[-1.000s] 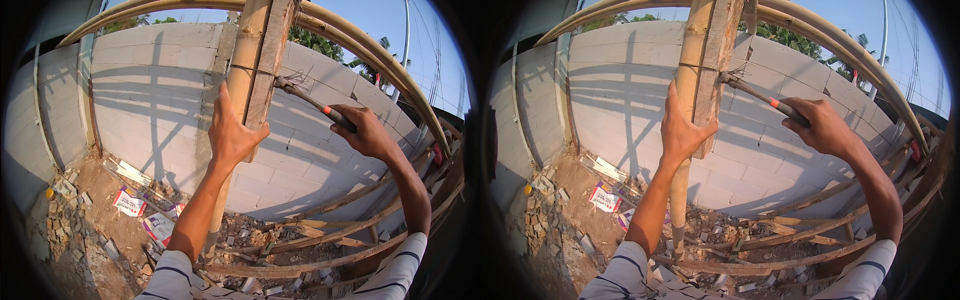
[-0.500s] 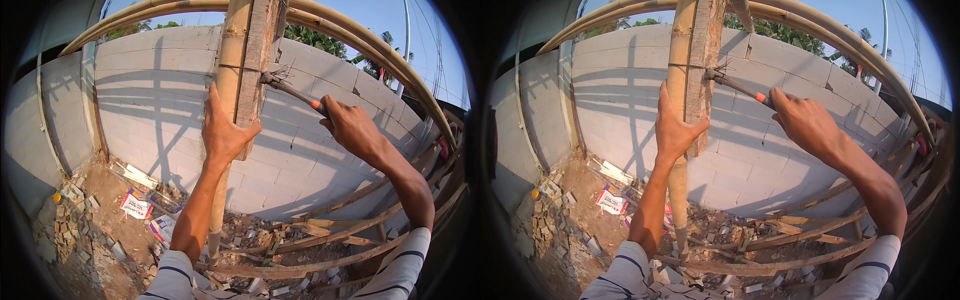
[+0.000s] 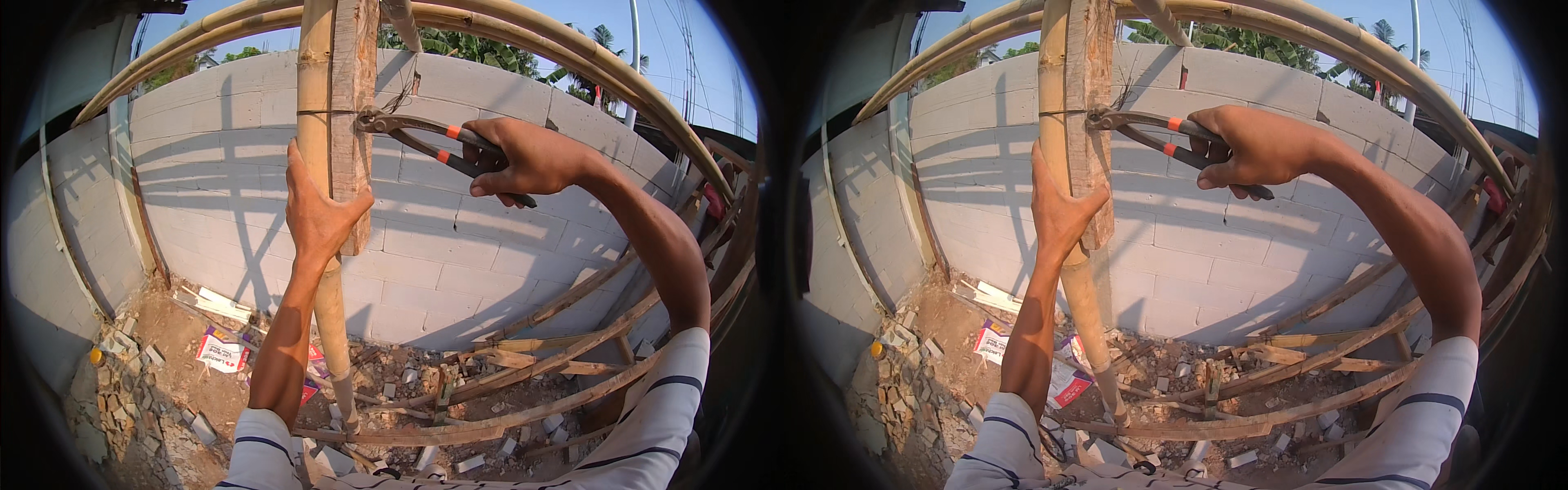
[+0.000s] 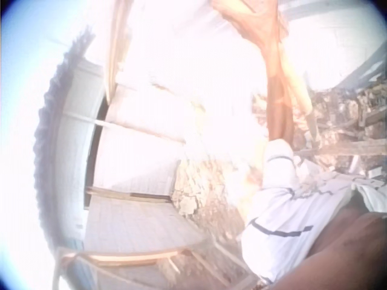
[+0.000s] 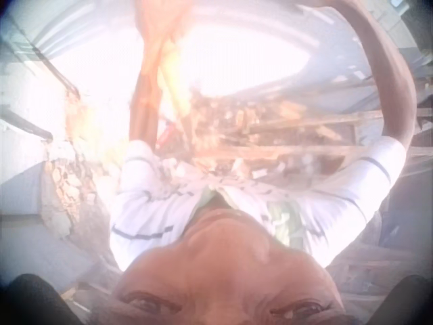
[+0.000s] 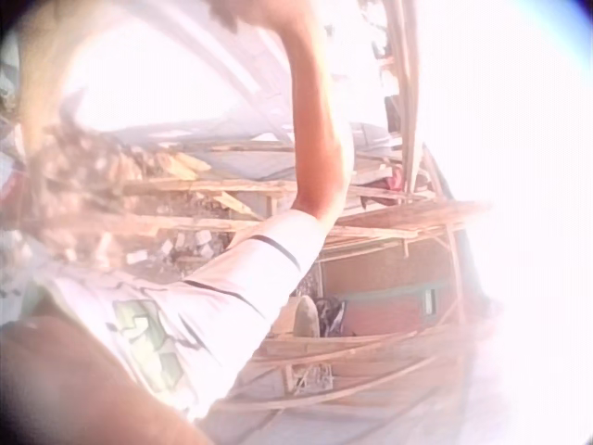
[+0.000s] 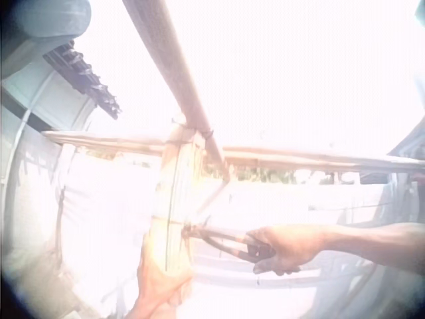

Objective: The person secures a horizontal bamboo pole to a vertical support using a hammer and wire. The person hammers a nail through a wooden block attached to the bamboo and then uses pliers to twist and tighten wire around the joint to reinforce the connection.

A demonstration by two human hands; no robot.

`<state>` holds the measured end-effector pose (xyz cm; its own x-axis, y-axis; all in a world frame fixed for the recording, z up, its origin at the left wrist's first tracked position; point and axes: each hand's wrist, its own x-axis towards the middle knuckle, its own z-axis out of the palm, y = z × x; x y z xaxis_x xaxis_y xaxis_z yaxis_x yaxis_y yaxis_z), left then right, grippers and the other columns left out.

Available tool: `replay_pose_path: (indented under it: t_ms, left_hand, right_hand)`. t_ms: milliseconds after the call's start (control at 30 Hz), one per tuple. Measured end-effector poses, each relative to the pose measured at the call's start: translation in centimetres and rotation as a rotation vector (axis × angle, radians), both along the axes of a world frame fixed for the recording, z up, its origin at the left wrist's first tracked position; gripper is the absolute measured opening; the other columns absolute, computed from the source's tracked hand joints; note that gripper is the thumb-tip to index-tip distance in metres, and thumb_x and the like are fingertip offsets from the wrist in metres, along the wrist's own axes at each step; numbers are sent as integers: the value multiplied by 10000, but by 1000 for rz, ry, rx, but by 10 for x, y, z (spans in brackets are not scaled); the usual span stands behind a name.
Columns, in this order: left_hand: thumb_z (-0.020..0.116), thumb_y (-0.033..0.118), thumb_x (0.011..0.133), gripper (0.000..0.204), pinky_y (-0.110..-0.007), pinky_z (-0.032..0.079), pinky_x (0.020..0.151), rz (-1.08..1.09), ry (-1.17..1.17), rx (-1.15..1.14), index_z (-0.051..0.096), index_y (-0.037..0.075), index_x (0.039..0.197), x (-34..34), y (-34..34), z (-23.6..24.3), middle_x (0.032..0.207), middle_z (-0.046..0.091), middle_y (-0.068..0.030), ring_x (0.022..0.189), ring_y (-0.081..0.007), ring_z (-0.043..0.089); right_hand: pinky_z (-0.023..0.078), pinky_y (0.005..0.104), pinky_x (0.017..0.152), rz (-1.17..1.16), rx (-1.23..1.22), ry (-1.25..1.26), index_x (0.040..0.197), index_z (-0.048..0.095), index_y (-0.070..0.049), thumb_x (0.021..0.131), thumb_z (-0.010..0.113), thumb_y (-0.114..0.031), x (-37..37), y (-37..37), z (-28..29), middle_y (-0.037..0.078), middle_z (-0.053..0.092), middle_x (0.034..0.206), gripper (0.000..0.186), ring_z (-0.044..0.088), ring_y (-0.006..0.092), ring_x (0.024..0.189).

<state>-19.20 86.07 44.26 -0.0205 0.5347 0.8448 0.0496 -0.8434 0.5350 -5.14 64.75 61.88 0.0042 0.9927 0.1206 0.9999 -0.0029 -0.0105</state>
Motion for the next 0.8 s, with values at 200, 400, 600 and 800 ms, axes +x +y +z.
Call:
replay_pose_path:
  t_ms: [200, 400, 600, 800]
  left_hand:
    - [861, 269, 626, 1184, -454, 398, 1086, -136, 0, 28, 151, -51, 1518, 5, -3, 0, 1433, 395, -297, 1299, -425, 460]
    - [869, 288, 664, 1183, -452, 384, 1097, -76, 46, 43, 132, -64, 1519, 0, -6, -3, 1434, 387, -293, 1330, -422, 424]
    - [877, 330, 679, 1187, -483, 341, 1117, -78, 71, 134, 136, -51, 1525, -12, -7, 3, 1398, 396, -276, 1265, -428, 455]
    - [797, 263, 806, 673, -436, 369, 1019, 337, 154, 726, 512, 81, 1388, -33, -13, 52, 1243, 566, -126, 1155, -294, 525]
  right_hand:
    - [504, 312, 559, 34, 87, 166, 939, 520, -32, 896, 744, -245, 17, -8, -13, 74, 657, 705, 312, 671, 154, 620]
    - [523, 362, 718, -41, 3, 411, 928, 685, -52, 905, 721, -404, 24, 0, -16, 48, 708, 893, 355, 675, 143, 776]
    - [510, 375, 824, -314, 95, -324, 1042, 705, -7, 890, 696, -229, -17, -33, -5, 104, 715, 978, 269, 680, 256, 820]
    - [491, 415, 867, -279, 527, -127, 1101, 687, -6, 908, 627, -92, -13, -114, -103, 156, 646, 1172, 220, 639, 329, 991]
